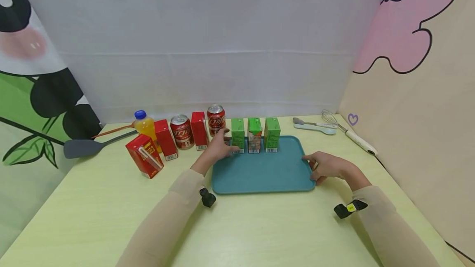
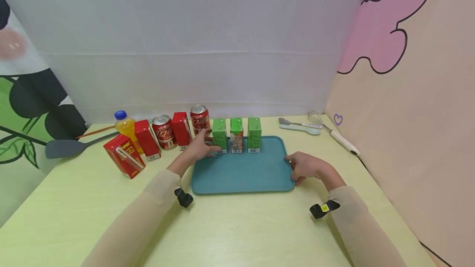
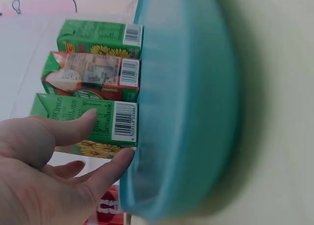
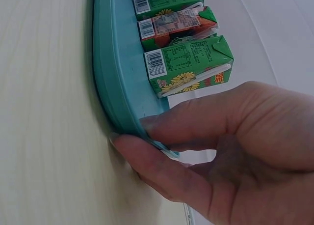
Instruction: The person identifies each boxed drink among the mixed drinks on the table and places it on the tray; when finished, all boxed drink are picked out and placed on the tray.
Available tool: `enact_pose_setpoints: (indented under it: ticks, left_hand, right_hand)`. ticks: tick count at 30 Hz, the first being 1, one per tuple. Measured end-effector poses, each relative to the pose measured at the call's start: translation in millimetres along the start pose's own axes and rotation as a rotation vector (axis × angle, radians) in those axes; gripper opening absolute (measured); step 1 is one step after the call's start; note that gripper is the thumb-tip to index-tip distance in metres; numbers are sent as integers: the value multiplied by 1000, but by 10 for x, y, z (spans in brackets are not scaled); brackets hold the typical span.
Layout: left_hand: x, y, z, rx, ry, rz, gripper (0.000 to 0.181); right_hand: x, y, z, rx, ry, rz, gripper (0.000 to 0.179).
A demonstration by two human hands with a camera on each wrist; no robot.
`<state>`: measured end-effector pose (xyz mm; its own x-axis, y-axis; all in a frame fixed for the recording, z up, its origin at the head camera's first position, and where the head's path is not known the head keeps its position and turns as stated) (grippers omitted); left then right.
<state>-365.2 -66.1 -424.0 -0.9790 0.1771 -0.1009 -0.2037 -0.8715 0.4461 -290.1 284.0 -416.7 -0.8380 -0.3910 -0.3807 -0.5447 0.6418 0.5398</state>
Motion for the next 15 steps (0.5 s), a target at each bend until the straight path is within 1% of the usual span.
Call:
enact_pose_setpoints:
  ticks: [4, 7, 9, 12, 15]
  left_hand:
    - [-121, 46, 33, 63, -72, 19, 71]
    - [-245, 95, 75, 126, -148, 39, 61]
    - [-343, 136, 90, 169, -186, 51, 55]
    - [-495, 215, 97, 188, -229, 75, 51]
    - [-607, 317, 92, 179, -272, 133, 47]
  right_hand:
    - [-15, 3, -1, 7, 9, 1, 82]
    - [-21, 9, -12, 12, 21, 3, 82]
    - [-20, 8, -18, 19, 25, 1, 82]
    - [-12, 4, -13, 24, 20, -7, 82]
    - [-1, -2, -3, 28, 15, -10, 81]
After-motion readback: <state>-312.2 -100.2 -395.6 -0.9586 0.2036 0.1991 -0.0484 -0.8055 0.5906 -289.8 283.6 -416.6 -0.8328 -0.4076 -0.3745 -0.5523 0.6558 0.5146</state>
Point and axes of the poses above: each hand's wrist, its own x-axis towards the middle knuckle, its own y-axis out of the back of the hand, z = x × y, the point moved 2 cm from there along x, towards the middle knuckle
